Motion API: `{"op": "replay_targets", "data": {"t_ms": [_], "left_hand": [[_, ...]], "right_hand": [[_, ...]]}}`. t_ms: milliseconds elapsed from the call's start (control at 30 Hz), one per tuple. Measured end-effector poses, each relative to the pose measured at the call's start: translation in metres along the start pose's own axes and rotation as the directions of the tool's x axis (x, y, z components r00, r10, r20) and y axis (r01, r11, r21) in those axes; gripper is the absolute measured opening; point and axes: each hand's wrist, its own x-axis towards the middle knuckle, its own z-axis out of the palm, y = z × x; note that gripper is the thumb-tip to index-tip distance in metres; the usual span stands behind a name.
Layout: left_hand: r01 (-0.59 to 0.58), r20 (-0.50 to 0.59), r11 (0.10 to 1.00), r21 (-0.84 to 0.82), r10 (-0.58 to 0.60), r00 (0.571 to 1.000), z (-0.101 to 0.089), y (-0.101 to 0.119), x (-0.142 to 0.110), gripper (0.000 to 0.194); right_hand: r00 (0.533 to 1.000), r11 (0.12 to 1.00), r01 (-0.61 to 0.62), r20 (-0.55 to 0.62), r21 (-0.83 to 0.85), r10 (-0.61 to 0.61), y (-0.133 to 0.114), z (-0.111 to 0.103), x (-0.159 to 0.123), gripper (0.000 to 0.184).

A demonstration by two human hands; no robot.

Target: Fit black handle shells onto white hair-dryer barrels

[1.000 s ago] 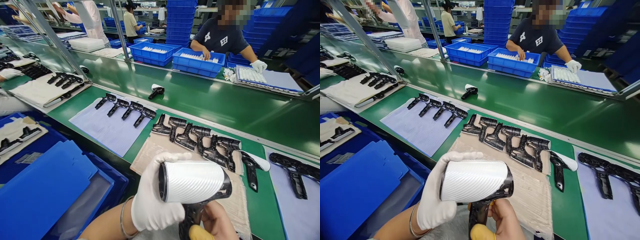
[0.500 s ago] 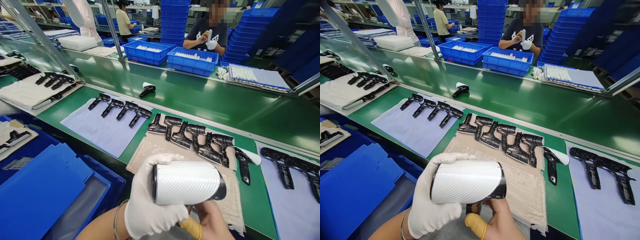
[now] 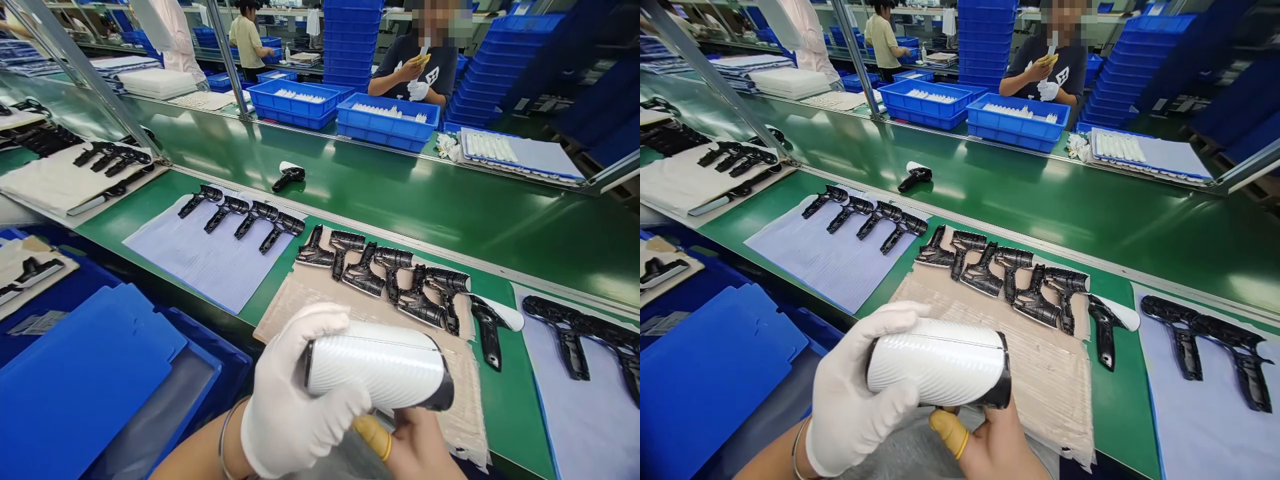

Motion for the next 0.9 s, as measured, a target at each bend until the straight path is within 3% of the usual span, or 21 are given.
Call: {"op": "replay_targets", "data": {"t_ms": [167, 400, 567, 700, 900], "left_hand": [[0.23, 0.156, 0.914, -0.335, -0.187, 0.97, 0.001, 0.008, 0.004, 0.062], [0.292, 0.24, 0.846, -0.446, -0.201, 0.95, 0.001, 0.004, -0.001, 0.07], [0.268, 0.243, 0.863, -0.428, -0.176, 0.954, 0.001, 0.002, -0.002, 0.079], [0.257, 0.219, 0.89, -0.378, -0.183, 0.958, 0.001, 0.003, -0.003, 0.086], [0.271, 0.214, 0.896, -0.353, -0.204, 0.955, 0.0, 0.002, -0.005, 0.09]], "right_hand": [[0.998, 0.995, -0.051, 0.048, 0.086, 0.047, 0.002, -0.007, 0.0, 0.033], [0.992, 0.973, -0.106, -0.051, 0.206, 0.119, -0.001, -0.009, 0.0, 0.038], [0.999, 0.999, 0.034, -0.039, 0.009, -0.034, 0.003, -0.016, 0.004, 0.022], [0.995, 0.979, 0.098, 0.004, -0.179, -0.099, -0.005, -0.022, 0.007, 0.02], [0.982, 0.959, 0.156, -0.063, -0.234, -0.175, 0.017, -0.026, -0.001, 0.022]]}}
